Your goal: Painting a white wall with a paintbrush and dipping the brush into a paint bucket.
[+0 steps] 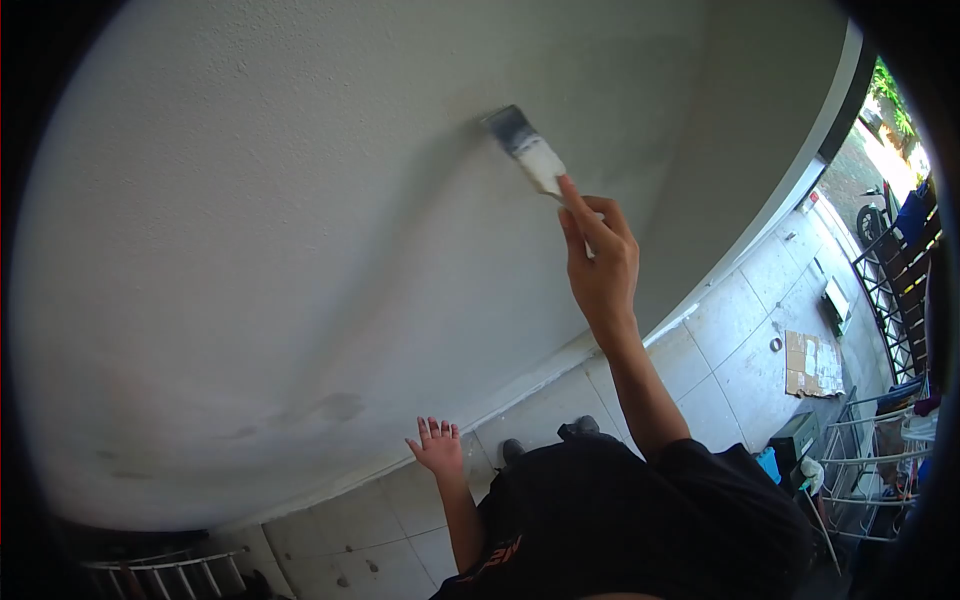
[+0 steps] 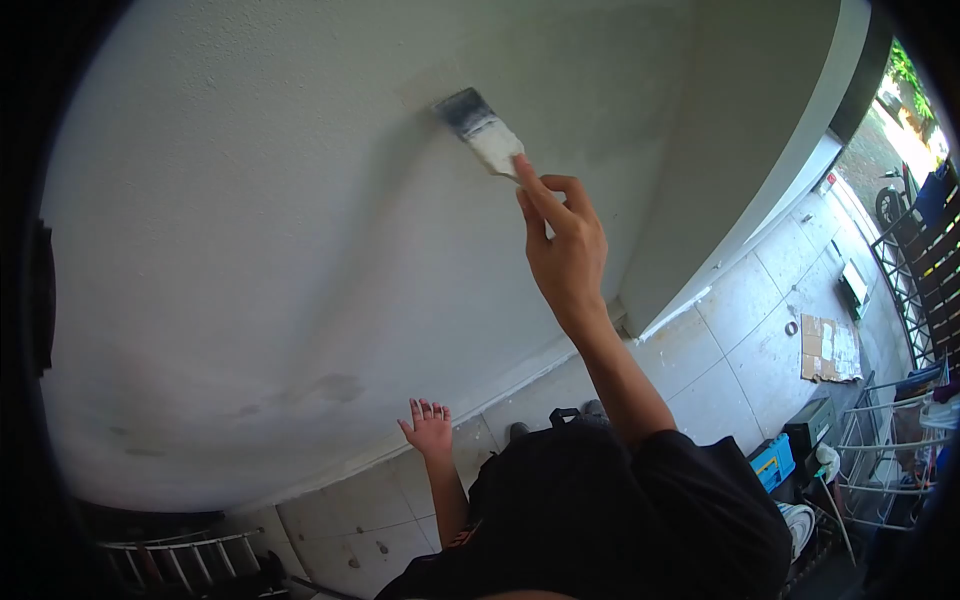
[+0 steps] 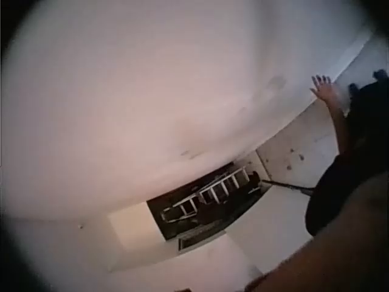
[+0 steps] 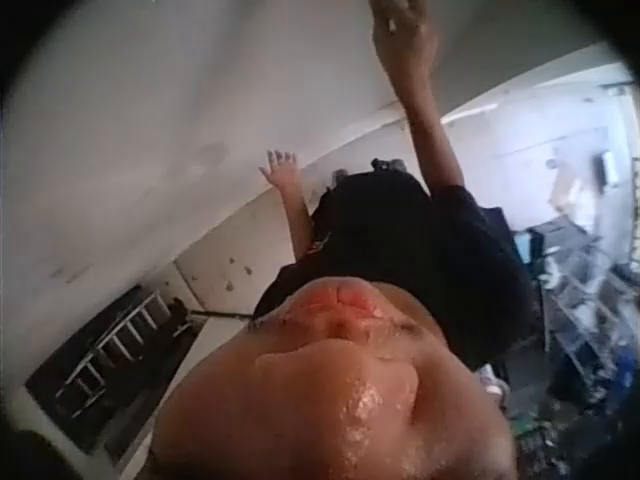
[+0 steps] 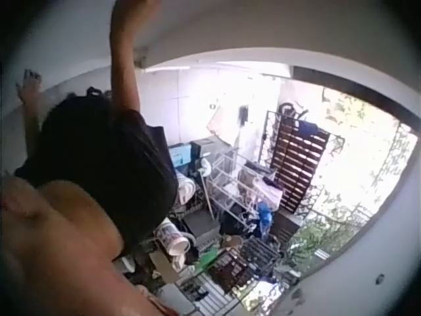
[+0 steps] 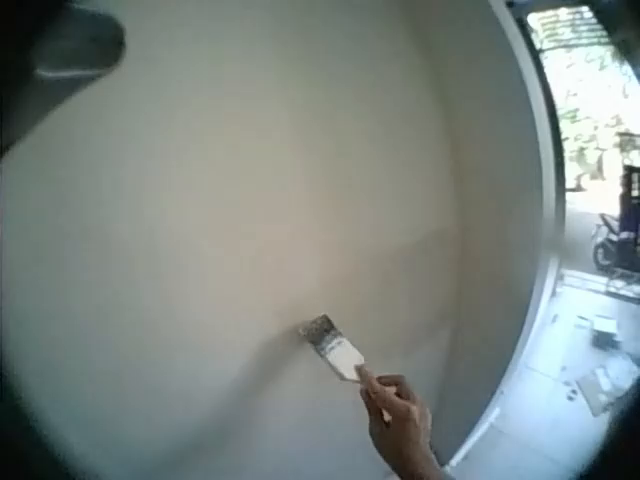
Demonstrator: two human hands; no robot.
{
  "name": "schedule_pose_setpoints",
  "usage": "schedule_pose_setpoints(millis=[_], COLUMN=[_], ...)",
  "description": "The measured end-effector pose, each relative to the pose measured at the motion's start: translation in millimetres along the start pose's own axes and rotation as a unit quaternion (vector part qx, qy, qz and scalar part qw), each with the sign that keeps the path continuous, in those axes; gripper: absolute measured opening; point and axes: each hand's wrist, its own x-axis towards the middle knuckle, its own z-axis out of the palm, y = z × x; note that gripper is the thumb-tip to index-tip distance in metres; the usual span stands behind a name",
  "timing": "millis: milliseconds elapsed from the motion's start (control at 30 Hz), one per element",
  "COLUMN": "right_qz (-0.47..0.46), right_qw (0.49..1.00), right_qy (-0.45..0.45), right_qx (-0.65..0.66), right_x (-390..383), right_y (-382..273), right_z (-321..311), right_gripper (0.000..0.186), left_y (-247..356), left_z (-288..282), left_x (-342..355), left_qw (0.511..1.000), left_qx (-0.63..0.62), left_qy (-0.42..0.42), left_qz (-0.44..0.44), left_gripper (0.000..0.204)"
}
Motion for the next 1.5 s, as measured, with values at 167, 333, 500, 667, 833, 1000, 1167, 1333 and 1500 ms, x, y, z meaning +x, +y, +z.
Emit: schedule_pose_setpoints(millis=[167,333,500,667,833,1000,1167,1333,1500], right_qz=[0.026,0.042,0.029,0.242,0.315,0.398,0.361,0.350,0.358], right_qw=[0.978,0.976,0.984,0.894,0.848,0.779,0.875,0.807,0.841], right_qy=[-0.117,-0.169,-0.174,-0.212,-0.256,-0.284,-0.236,-0.241,-0.287], right_qx=[-0.173,-0.128,0.020,0.312,0.340,0.393,0.222,0.411,0.289], right_x=[-18,-43,-53,-23,-2,-19,-43,-36,-1], right_y=[12,43,47,14,22,49,60,22,30], right_z=[18,12,-15,-22,9,14,0,-2,12], right_gripper=[0.040,0.039,0.036,0.033,0.038,0.040,0.042,0.047,0.053], left_y=[-5,-4,-1,-4,-11,-8,-13,-14,-27], left_z=[-5,-11,-8,4,1,-16,-8,-7,9], left_x=[3,4,5,-2,-4,1,-2,-11,-15], left_qw=[1.000,1.000,1.000,1.000,1.000,0.999,1.000,0.998,1.000], left_qx=[-0.005,-0.021,-0.020,-0.003,0.002,-0.021,-0.005,0.001,0.006], left_qy=[-0.001,0.023,-0.001,0.008,0.006,0.035,0.011,0.065,0.016], left_qz=[-0.003,0.002,-0.001,-0.009,-0.009,0.001,0.005,0.010,0.019], left_gripper=[0.054,0.053,0.053,0.052,0.052,0.055,0.056,0.058,0.059])
